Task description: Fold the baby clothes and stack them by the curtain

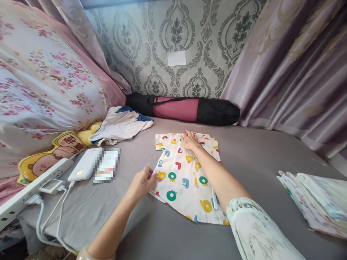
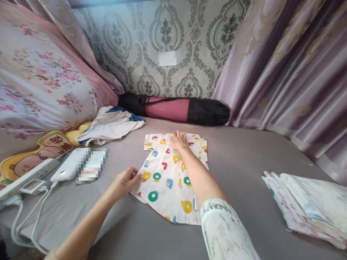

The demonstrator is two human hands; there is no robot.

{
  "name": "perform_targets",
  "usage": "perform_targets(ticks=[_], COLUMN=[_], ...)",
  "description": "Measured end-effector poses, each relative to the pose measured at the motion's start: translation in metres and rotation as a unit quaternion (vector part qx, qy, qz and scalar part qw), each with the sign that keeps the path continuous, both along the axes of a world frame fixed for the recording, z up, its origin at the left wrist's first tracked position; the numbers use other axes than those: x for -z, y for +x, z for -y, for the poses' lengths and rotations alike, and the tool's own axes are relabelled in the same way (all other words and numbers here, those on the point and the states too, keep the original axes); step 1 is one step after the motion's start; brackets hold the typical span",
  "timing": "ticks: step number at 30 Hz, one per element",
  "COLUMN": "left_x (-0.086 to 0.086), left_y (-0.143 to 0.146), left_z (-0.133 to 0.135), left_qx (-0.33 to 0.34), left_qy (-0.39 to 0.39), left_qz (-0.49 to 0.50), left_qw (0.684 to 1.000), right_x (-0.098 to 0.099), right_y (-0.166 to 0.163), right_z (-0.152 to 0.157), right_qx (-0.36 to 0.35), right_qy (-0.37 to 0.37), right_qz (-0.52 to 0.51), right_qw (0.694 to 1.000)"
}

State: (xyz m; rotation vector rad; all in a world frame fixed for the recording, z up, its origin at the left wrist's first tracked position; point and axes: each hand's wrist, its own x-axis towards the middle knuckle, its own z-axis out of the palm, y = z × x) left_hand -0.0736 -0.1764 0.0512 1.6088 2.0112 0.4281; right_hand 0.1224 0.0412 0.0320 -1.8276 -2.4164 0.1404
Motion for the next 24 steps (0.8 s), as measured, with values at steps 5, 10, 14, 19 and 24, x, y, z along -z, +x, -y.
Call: perform_targets(ticks=[5, 10, 14, 19, 24], left_x=[0.001, 0.004, 0.000, -0.006, -0.003], left_y=[-0.002, -0.008, -0.009, -0.009, -0.012], left_z=[-0.001, -0.001, 0.001, 0.004, 0.009], left_qx=[-0.012, -0.014, -0.020, -0.029, -0.026], left_qy=[-0.006, -0.007, -0.023, -0.053, -0.042], left_qz=[0.020, 0.066, 0.087, 0.101, 0.107], left_qw=[1.000, 0.998, 0.996, 0.993, 0.993], right_x=[0.005, -0.010, -0.021, -0.017, -0.012], right_y=[0.001, -0.010, -0.047, -0.102, -0.131], right_z=[-0.004, -0.005, 0.003, 0.023, 0.040], right_qx=[-0.007, -0.004, -0.048, -0.083, -0.048], right_qy=[0.039, 0.012, 0.002, -0.099, -0.084], right_qz=[0.021, 0.039, -0.027, -0.087, -0.085], right_qw=[0.999, 0.999, 0.998, 0.988, 0.992])
